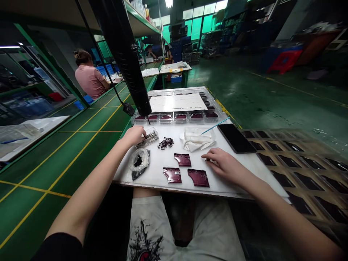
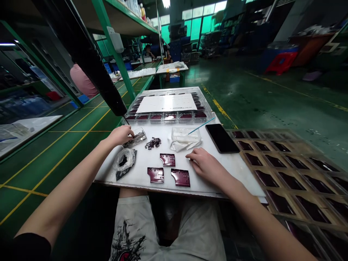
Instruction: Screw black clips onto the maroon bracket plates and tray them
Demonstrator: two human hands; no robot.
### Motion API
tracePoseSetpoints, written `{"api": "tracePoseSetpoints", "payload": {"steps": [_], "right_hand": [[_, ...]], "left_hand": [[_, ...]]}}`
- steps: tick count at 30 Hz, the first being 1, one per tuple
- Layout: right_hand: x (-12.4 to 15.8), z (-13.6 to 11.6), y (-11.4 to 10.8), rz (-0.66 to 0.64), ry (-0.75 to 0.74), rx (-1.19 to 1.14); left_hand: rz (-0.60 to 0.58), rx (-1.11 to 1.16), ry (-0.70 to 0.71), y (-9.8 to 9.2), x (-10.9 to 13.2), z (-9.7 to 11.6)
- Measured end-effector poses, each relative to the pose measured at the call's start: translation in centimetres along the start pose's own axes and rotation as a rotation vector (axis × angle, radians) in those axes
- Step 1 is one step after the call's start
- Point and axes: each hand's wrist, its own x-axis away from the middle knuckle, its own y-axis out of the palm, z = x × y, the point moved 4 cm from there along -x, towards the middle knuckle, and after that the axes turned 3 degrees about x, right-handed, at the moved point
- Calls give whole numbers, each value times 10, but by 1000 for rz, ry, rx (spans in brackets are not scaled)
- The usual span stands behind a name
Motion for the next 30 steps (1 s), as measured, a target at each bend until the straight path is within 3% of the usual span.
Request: {"api": "tracePoseSetpoints", "payload": {"steps": [4,12,16,19,21,24,27,30], "right_hand": [[-1,-3,-4,48,-62,46],[-4,3,-5,166,51,-274],[-12,12,5,132,176,-499],[-17,15,10,78,255,-652],[-20,14,11,41,276,-720],[-22,8,12,18,278,-725],[-24,0,15,35,253,-635],[-27,-8,21,74,185,-541]], "left_hand": [[34,80,-10,1,-3,-2],[178,411,-107,-15,15,-5],[281,633,-123,-25,36,27],[330,815,33,-15,50,71],[289,793,139,1,56,99],[205,549,170,28,59,125],[158,261,151,45,63,129],[180,203,202,50,69,126]]}}
